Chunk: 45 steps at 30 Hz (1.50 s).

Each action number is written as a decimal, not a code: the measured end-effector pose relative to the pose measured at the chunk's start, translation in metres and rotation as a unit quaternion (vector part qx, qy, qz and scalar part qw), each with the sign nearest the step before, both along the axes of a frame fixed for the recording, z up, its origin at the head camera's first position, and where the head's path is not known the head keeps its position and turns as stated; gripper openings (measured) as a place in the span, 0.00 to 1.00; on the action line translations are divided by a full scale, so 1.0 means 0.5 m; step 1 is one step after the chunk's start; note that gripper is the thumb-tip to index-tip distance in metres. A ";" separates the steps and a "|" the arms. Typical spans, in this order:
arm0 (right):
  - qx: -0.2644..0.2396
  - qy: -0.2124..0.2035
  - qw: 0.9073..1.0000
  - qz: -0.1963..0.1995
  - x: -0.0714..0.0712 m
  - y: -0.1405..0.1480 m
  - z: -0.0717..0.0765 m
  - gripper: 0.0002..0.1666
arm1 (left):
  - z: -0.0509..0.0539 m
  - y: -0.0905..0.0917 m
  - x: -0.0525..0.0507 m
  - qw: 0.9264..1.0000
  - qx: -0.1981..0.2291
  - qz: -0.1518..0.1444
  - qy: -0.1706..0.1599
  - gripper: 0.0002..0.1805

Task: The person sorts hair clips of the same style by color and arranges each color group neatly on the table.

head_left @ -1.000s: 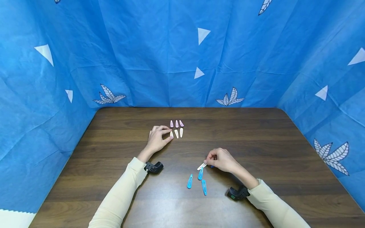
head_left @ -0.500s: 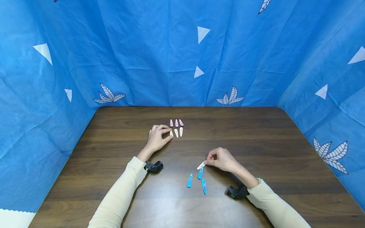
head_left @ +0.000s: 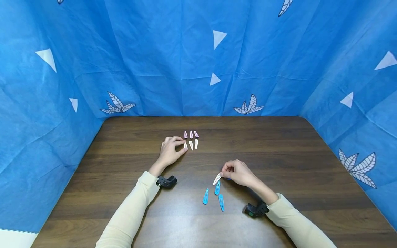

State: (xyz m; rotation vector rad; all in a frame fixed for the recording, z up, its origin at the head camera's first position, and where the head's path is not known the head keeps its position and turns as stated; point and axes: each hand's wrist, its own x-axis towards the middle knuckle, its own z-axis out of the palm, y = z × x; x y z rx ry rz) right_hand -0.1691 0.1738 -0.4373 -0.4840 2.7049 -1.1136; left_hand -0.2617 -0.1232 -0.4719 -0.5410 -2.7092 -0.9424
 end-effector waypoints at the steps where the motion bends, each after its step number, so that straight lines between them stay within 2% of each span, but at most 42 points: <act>1: -0.004 0.000 1.000 -0.001 -0.001 0.000 0.000 0.06 | 0.000 0.000 0.000 1.000 -0.001 0.001 -0.001 0.22; 8: -0.026 -0.011 1.000 0.005 -0.009 -0.001 0.004 0.06 | 0.001 -0.002 -0.001 1.000 -0.002 0.004 -0.001 0.22; 14: -0.052 -0.038 0.998 0.009 -0.022 0.003 0.020 0.06 | 0.000 0.000 0.001 1.000 -0.003 -0.001 0.008 0.22; 20: -0.113 -0.045 0.993 0.003 -0.048 0.008 0.036 0.05 | -0.004 0.001 0.003 1.000 -0.003 0.001 0.004 0.22; 24: -0.133 -0.039 0.990 -0.006 -0.071 0.004 0.040 0.03 | -0.004 0.001 0.004 1.000 -0.001 -0.001 0.011 0.21; 33: -0.128 -0.010 0.991 -0.022 -0.115 -0.018 0.054 0.03 | 0.001 0.002 0.003 1.000 0.001 0.000 0.011 0.21; 45: -0.113 0.002 0.992 -0.059 -0.181 -0.052 0.089 0.03 | -0.002 0.002 0.003 1.000 -0.001 0.001 0.010 0.21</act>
